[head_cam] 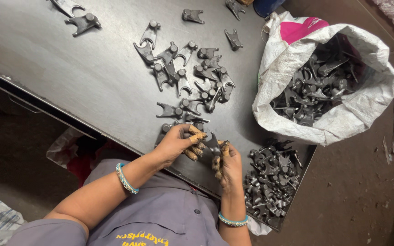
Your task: The person picks up small metal castings one at a time from a metal worktable, turns each piece over in their hands to check it, and places accepted pieces in a pile on the table or tosses them into a large sack of parts. They occasionally sweep groups of pieces together and continue handling individual castings.
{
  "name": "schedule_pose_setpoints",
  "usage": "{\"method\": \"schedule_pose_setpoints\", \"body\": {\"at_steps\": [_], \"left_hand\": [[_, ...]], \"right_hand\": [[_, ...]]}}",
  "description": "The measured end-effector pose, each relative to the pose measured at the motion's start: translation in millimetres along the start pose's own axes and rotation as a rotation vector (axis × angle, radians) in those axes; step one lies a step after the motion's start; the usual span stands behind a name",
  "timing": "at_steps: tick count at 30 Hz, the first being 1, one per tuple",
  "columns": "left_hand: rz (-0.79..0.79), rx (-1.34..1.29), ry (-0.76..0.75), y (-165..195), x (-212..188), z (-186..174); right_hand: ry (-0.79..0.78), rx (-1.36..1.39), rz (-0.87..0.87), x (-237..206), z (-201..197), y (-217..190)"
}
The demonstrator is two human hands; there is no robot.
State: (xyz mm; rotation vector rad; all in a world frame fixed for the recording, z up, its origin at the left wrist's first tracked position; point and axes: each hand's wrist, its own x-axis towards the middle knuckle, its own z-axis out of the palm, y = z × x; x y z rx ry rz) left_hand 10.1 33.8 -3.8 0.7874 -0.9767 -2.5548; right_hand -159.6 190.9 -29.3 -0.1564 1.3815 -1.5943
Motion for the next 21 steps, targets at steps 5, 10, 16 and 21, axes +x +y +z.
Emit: {"method": "schedule_pose_setpoints", "body": {"at_steps": [5,10,16,21], "left_hand": [[-0.026,-0.018,0.061,3,6,-4],[0.05,0.378,0.159,29,-9,1],[0.353,1.277,0.439,90,-50,-7],[0.2,1.367,0.389,104,-62,-17]], "right_hand": [[-0.059,-0.102,0.034,-5,12,-11],[-0.116,-0.478,0.071,-3,22,-50],[-0.109,0.719,-0.238,23,10,-137],[-0.054,-0.525,-0.36,16,76,-99]]}}
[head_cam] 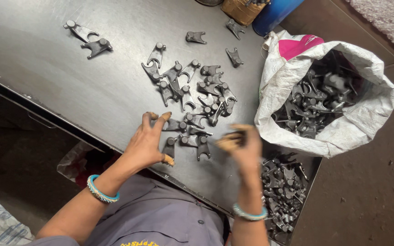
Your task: The person picks up small metal castings one at a time from a metal worktable, turns each piece over in their hands to check it, and places accepted pieces in a pile on the table or tosses them into a large sack of parts. They occasionally sweep groups of pieces together and continue handling individual castings.
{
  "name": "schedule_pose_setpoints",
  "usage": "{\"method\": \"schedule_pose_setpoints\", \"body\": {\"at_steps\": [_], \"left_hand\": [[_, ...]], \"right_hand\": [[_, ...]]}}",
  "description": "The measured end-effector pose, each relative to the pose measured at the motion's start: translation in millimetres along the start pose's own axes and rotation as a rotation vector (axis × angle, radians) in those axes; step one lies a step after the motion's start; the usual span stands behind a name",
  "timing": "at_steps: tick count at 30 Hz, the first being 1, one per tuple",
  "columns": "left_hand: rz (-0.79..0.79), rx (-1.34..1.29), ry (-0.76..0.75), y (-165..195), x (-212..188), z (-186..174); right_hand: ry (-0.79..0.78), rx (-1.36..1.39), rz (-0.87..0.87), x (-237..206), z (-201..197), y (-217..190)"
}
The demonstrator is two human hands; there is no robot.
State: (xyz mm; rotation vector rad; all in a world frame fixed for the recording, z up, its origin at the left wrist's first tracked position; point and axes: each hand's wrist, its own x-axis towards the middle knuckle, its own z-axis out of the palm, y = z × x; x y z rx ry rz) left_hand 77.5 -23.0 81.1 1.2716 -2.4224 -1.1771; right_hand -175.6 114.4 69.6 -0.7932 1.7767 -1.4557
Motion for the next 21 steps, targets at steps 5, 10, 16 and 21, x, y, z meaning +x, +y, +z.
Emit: {"method": "schedule_pose_setpoints", "body": {"at_steps": [5,10,16,21], "left_hand": [[-0.012,-0.041,-0.034,-5,5,22],[-0.052,-0.107,-0.019,-7,15,41],[0.018,-0.184,0.065,-4,25,57],[0.018,-0.174,0.115,3,37,73]], "right_hand": [[0.147,-0.86,-0.335,-28,75,15],[0.092,-0.486,-0.101,-21,49,27],[0.004,0.283,0.031,-28,5,60],[-0.052,0.317,0.216,-4,-49,43]]}}
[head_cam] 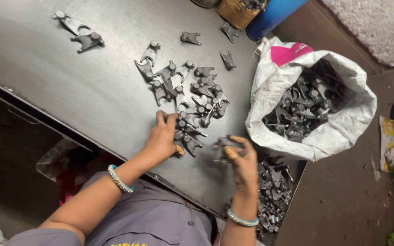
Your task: The person picks up small metal castings one at a time from a metal worktable, turns each piece over in their hands to check it, and places accepted pieces in a pile on the table or tosses them into a large sack of parts. They occasionally sweep groups of pieces together and continue handling individual castings.
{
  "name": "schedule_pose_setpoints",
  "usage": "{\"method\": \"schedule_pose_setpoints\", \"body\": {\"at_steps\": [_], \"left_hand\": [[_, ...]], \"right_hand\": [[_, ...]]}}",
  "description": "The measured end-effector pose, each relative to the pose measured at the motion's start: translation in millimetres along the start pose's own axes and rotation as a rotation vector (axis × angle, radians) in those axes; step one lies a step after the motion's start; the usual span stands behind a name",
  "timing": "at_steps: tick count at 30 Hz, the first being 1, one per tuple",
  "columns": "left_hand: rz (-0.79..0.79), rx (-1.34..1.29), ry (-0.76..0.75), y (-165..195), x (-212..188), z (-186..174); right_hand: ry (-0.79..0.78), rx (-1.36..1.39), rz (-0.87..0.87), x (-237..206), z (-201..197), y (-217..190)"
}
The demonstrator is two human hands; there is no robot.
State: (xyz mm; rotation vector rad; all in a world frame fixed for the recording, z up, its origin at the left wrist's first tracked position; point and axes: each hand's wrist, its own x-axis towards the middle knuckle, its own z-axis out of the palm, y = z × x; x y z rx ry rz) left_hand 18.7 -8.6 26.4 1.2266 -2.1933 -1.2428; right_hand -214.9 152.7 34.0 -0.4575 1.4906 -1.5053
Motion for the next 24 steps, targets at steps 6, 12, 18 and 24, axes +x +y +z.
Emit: {"method": "schedule_pose_setpoints", "body": {"at_steps": [6,12,18,24], "left_hand": [[-0.039,-0.008,-0.012,9,6,8],[0.059,-0.022,0.064,5,16,-18],[-0.069,0.043,0.482,-37,58,-104],[-0.175,0.247,0.697,-61,108,-217]], "right_hand": [[0.077,0.57,-0.42,30,-13,-72],[-0.026,-1.253,-0.408,44,76,-38],[-0.063,-1.314,-0.592,27,91,-28],[0.101,-1.276,-0.507,13,49,-2]]}}
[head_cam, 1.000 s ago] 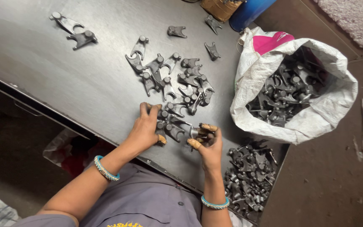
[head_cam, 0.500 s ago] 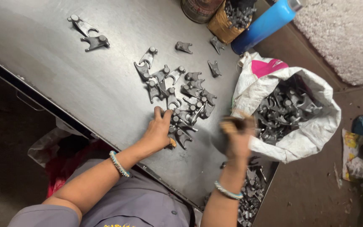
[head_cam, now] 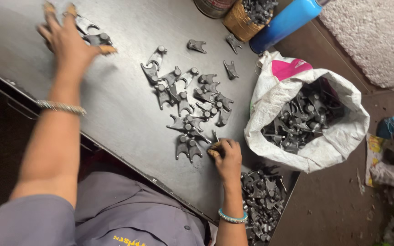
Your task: The person picks up small metal castings one at a time from a metal worktable, turns each piece over in their hands to check it, and places accepted pieces in a pile on the table or tosses them into a large sack of parts. They occasionally sweep groups of pieces together and continue handling individual castings.
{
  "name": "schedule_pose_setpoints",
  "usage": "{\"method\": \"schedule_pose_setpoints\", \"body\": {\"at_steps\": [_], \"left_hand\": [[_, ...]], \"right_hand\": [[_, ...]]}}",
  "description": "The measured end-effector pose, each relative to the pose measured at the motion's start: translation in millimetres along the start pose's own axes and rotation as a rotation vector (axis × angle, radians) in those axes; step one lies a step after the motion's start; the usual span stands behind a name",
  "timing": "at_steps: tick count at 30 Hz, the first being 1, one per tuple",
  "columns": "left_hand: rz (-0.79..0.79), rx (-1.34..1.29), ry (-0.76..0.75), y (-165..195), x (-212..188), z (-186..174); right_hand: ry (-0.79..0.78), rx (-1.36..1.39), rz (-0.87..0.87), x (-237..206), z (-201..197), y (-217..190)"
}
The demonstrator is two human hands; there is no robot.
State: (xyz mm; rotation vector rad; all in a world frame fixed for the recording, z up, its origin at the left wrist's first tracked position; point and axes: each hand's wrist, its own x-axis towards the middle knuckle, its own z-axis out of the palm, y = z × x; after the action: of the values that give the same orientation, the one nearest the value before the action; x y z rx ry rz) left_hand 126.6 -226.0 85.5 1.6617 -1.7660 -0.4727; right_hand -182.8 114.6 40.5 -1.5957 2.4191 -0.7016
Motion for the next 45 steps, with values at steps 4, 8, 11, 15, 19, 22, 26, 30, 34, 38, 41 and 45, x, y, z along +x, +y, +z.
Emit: {"method": "schedule_pose_setpoints", "body": {"at_steps": [4,8,11,15,19,22,26,30,34,38,41,45], "left_hand": [[-0.063,0.03,-0.232,1,30,-9],[0.052,0.154,-0.246,4,29,5],[0.225,0.148,-0.249,7,21,13],[0.136,0.089,-0.399,17,-7,26],[0.079,0.059,-0.52,27,-46,36],[0.114,0.056,-0.574,26,-72,43],[0.183,-0.024,-0.583,19,-112,51],[0.21,-0.129,-0.513,17,-154,58],[0.186,-0.16,-0.533,18,-176,59],[0.176,-0.139,-0.563,28,-190,59],[0.189,-0.14,-0.559,35,-202,57],[0.192,-0.202,-0.593,45,-223,52]], "right_hand": [[0.148,0.526,0.186,-27,14,37],[0.216,1.13,0.299,-50,21,57],[0.192,1.393,0.407,-59,18,56],[0.054,1.882,0.532,-64,19,52],[0.009,2.034,0.583,-69,32,64],[-0.029,2.083,0.565,-75,40,77],[-0.083,1.997,0.603,-79,34,81],[-0.233,1.531,0.598,-59,-12,79],[0.281,2.567,0.514,-11,-53,69],[0.163,1.274,0.249,17,-22,22],[0.059,0.244,-0.021,8,25,-11],[0.113,0.55,0.258,-7,39,10]]}}
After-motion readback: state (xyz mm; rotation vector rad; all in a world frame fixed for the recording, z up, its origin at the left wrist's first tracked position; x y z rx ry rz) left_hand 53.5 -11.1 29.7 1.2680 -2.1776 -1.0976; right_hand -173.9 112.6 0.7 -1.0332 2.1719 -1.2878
